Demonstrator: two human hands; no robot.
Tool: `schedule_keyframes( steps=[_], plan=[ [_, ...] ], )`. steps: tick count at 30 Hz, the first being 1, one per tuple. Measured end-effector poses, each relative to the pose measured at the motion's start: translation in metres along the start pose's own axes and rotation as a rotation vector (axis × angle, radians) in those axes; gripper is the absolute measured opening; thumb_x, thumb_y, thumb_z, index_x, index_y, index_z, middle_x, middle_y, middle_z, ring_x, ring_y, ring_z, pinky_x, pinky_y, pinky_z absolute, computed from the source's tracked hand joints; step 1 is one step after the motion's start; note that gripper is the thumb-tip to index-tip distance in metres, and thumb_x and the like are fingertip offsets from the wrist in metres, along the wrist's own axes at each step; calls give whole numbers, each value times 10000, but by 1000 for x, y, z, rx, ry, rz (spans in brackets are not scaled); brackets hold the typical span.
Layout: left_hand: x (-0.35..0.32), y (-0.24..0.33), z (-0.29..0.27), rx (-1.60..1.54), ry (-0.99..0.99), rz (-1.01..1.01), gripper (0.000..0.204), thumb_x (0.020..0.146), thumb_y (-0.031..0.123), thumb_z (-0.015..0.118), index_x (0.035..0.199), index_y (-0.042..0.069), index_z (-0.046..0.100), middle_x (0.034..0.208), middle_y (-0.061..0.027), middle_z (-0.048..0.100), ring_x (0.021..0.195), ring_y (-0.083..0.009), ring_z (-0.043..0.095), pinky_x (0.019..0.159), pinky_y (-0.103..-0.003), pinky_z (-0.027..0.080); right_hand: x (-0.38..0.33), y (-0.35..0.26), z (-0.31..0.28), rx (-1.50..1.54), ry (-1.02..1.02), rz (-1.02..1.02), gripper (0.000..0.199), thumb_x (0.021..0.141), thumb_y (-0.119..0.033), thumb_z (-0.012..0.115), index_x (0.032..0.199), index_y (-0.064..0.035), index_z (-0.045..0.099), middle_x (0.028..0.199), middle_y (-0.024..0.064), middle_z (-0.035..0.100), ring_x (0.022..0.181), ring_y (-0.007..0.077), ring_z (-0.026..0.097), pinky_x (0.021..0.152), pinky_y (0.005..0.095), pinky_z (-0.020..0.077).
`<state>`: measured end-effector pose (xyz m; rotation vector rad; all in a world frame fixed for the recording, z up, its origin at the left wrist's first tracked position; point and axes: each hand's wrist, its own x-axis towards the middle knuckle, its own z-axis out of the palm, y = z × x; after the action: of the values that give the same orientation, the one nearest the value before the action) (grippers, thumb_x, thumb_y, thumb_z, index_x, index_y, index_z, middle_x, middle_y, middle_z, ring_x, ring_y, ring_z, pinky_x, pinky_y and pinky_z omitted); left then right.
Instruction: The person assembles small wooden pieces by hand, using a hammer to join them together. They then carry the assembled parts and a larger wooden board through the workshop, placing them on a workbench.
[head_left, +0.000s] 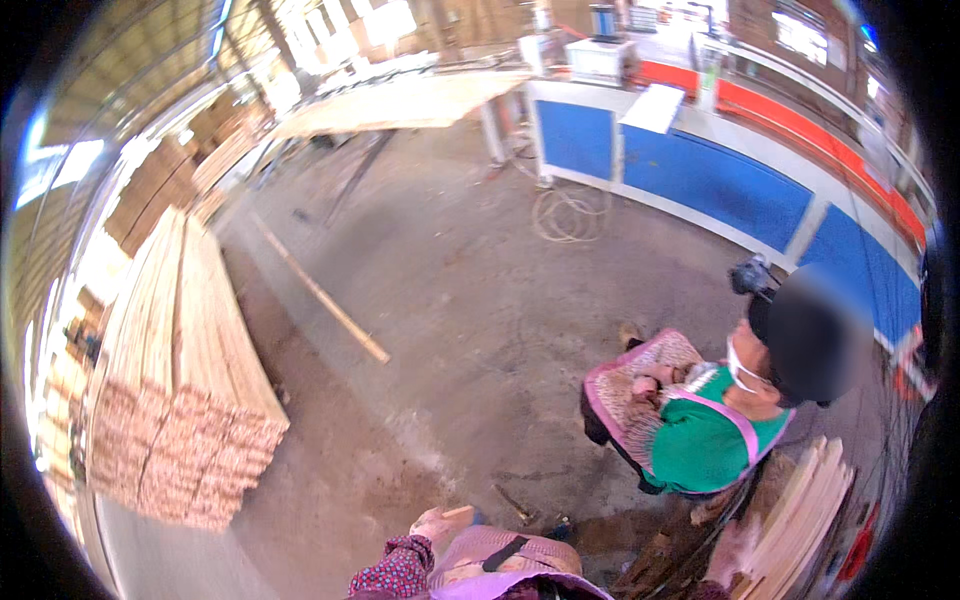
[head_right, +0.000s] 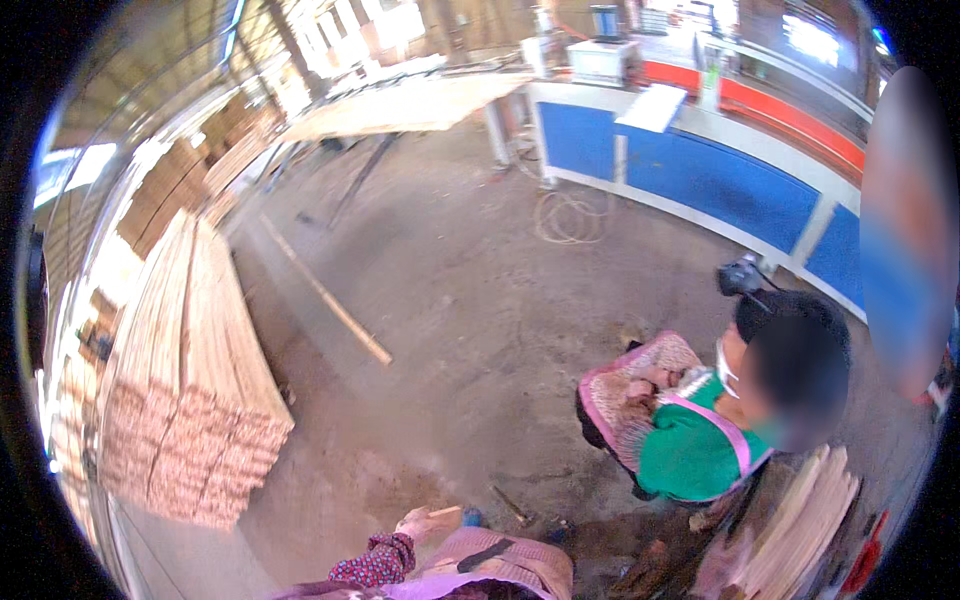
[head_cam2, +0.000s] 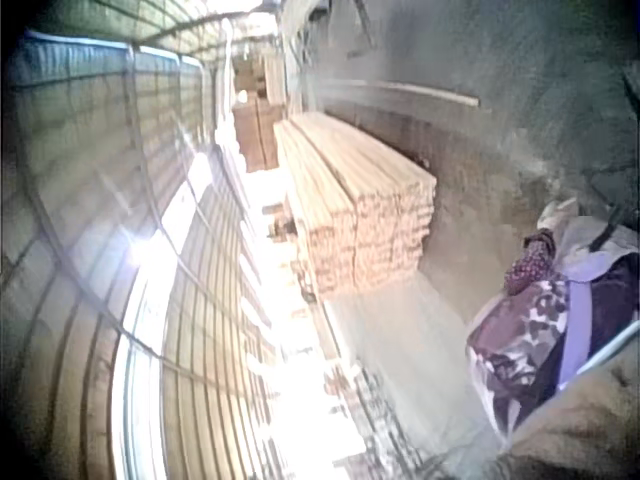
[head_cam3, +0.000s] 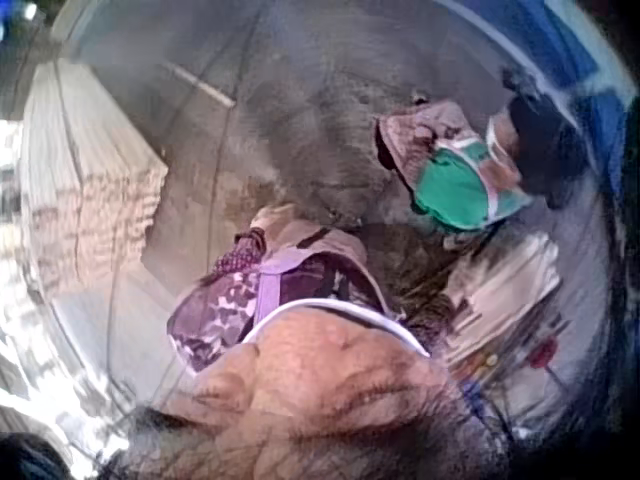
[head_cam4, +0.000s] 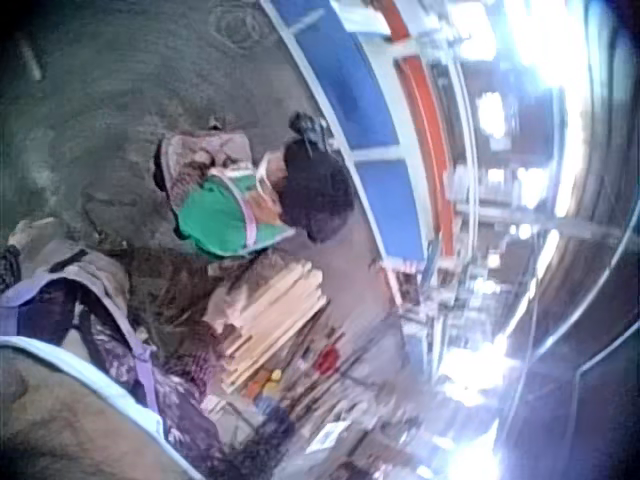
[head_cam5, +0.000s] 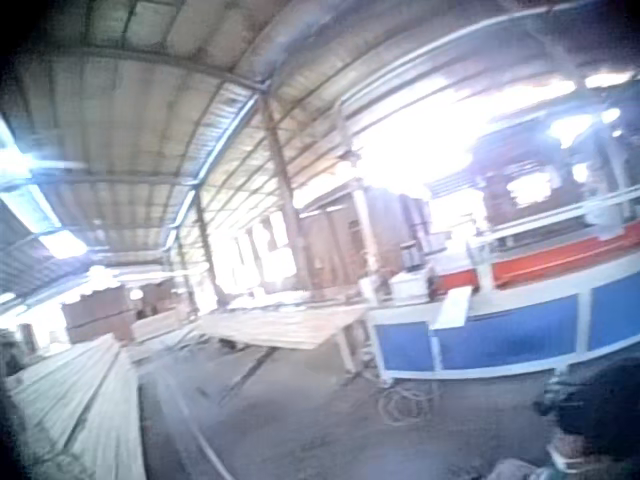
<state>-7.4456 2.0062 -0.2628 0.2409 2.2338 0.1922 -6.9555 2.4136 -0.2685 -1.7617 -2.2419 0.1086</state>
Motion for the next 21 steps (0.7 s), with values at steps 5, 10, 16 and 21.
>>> schedule_keyframes(
  steps=[5,10,16,21],
  plan=[
    [25,-15,2,-253,38,79,521,810,471,665,1071,21,684,910,-140,692,863,-242,656,750,-386,501,-76,-166,26,361,-452,-141,254,764,-214,672,945,-42,716,916,137,716,866,313,683,786,389,543],
    [17,57,-61,-474,-197,364,559,856,429,634,1234,18,627,1103,-155,693,1029,-223,662,877,-349,517,-99,-345,-21,610,-727,-226,412,817,-294,687,1125,-20,687,1050,183,713,996,295,686,891,366,522],
    [-7,82,-95,-1132,-543,479,492,910,272,658,1307,-1,560,1186,-100,653,1037,-190,633,909,-317,508,-114,-455,12,1447,-1051,421,245,937,-176,622,1119,-14,648,983,72,687,868,181,671,749,317,555],
    [14,67,-119,-464,-355,653,533,872,273,708,1316,25,549,1180,-110,658,1061,-192,637,943,-339,498,-114,-493,-3,1256,-988,304,306,930,-195,649,1159,9,645,1020,39,695,826,109,643,761,267,529]
  ],
)
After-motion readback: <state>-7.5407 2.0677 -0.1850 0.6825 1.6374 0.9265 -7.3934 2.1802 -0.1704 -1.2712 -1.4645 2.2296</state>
